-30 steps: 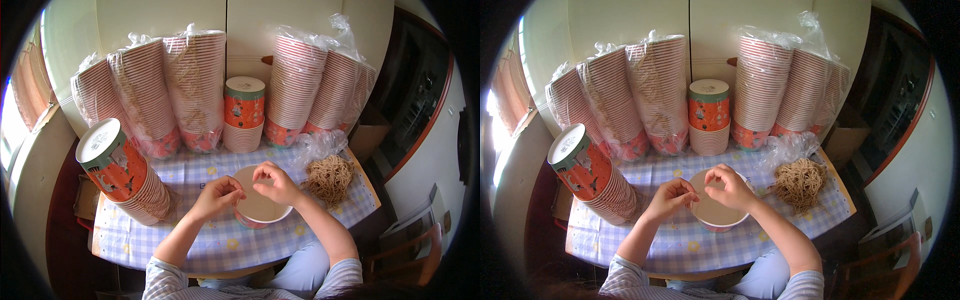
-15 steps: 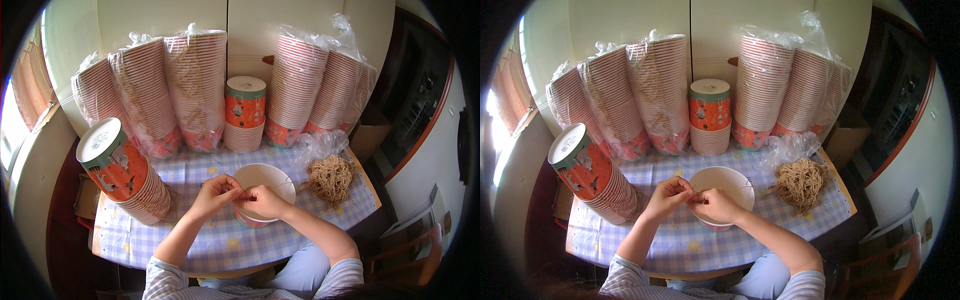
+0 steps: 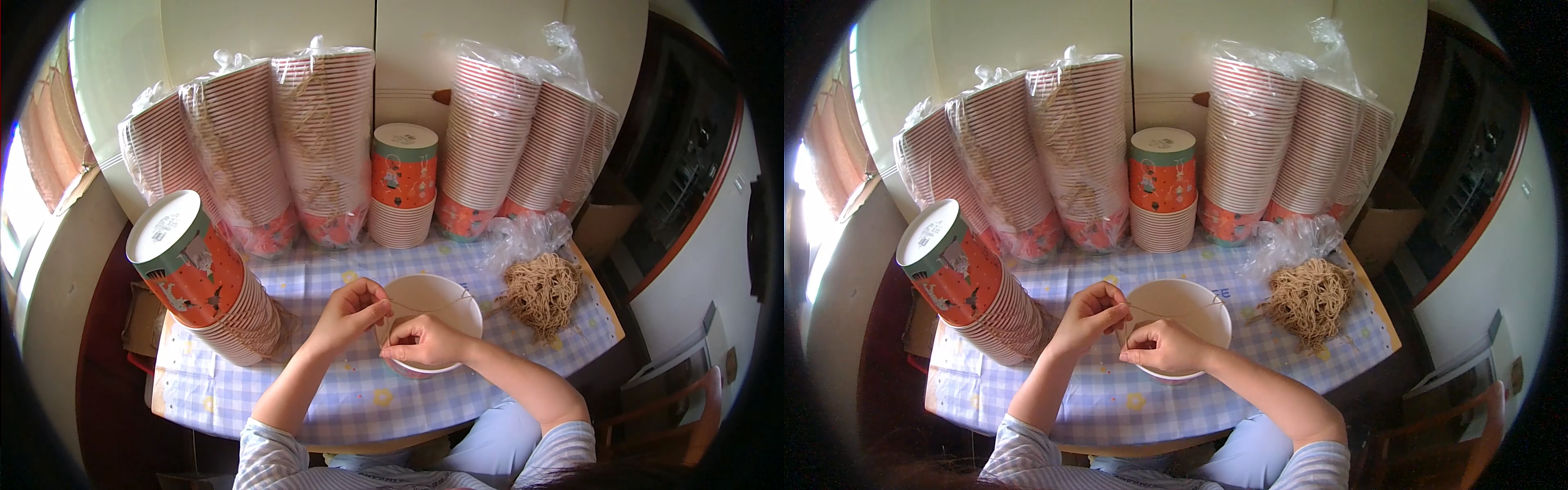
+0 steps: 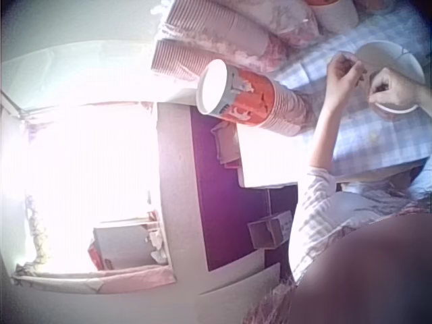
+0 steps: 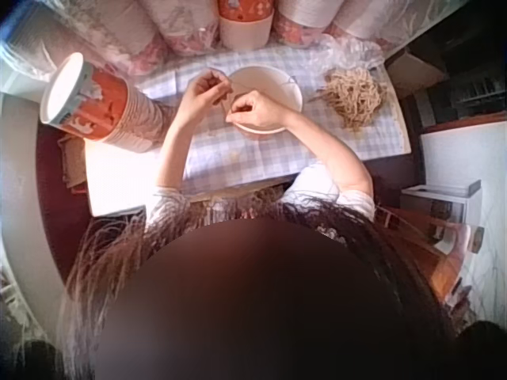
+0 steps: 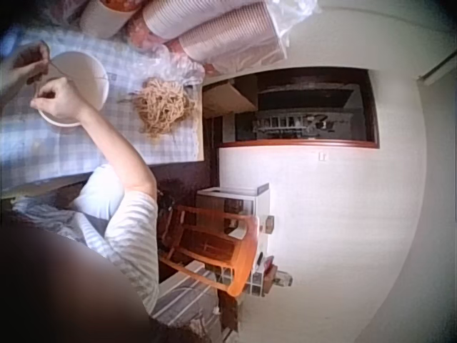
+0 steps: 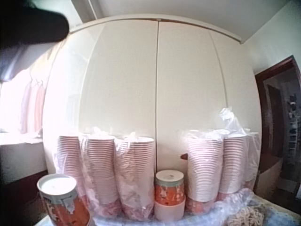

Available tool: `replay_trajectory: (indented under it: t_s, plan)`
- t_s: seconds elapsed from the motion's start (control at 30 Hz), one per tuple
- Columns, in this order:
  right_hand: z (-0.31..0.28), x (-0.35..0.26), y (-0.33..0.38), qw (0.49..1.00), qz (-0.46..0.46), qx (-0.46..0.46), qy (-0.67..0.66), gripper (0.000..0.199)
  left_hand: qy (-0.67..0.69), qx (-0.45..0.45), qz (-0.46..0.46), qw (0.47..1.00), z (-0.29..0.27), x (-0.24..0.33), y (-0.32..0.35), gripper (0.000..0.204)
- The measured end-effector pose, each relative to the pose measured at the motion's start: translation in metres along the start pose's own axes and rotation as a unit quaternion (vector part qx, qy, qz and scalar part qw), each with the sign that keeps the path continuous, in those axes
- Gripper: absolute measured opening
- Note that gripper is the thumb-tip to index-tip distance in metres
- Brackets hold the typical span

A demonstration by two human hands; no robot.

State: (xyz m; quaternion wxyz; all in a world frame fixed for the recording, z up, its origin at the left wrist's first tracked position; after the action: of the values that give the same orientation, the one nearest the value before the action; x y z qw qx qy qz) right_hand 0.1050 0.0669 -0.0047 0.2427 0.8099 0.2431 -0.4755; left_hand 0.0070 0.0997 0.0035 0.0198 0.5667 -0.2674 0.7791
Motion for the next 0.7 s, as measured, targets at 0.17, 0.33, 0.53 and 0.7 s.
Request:
replay_trajectory:
  t_s: [0.17, 0.33, 0.53, 0.7]
  plan:
    - [-0.013, -0.025, 0.009, 0.990, -0.125, 0.045, -0.044, 0.011, 0.012, -0.029, -0.018, 0.999, -0.001, -0.005, 0.001, 0.008]
    - [-0.029, -0.030, 0.014, 0.979, -0.161, 0.090, -0.091, 0.005, 0.065, -0.071, -0.064, 0.993, 0.003, -0.012, 0.004, 0.009]
    - [-0.036, -0.028, 0.016, 0.969, -0.161, 0.122, -0.145, 0.007, 0.066, -0.133, -0.088, 0.985, 0.010, -0.012, 0.010, 0.010]
    - [-0.042, -0.032, 0.019, 0.963, -0.196, 0.162, -0.084, 0.009, 0.053, -0.146, -0.098, 0.983, 0.015, -0.006, 0.013, 0.013]
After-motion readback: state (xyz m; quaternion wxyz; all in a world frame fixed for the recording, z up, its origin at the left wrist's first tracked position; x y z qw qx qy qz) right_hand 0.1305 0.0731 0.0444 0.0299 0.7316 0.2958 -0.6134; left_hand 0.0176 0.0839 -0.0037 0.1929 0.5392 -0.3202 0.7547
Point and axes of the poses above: each hand's wrist, its own y-axis away from the middle knuckle, its own z-axis out of the palm, x = y × z, the point moved 7 cm from there along -y, towards the middle knuckle, and after that the axes turned 14 degrees about z, right-handed, at the moved point
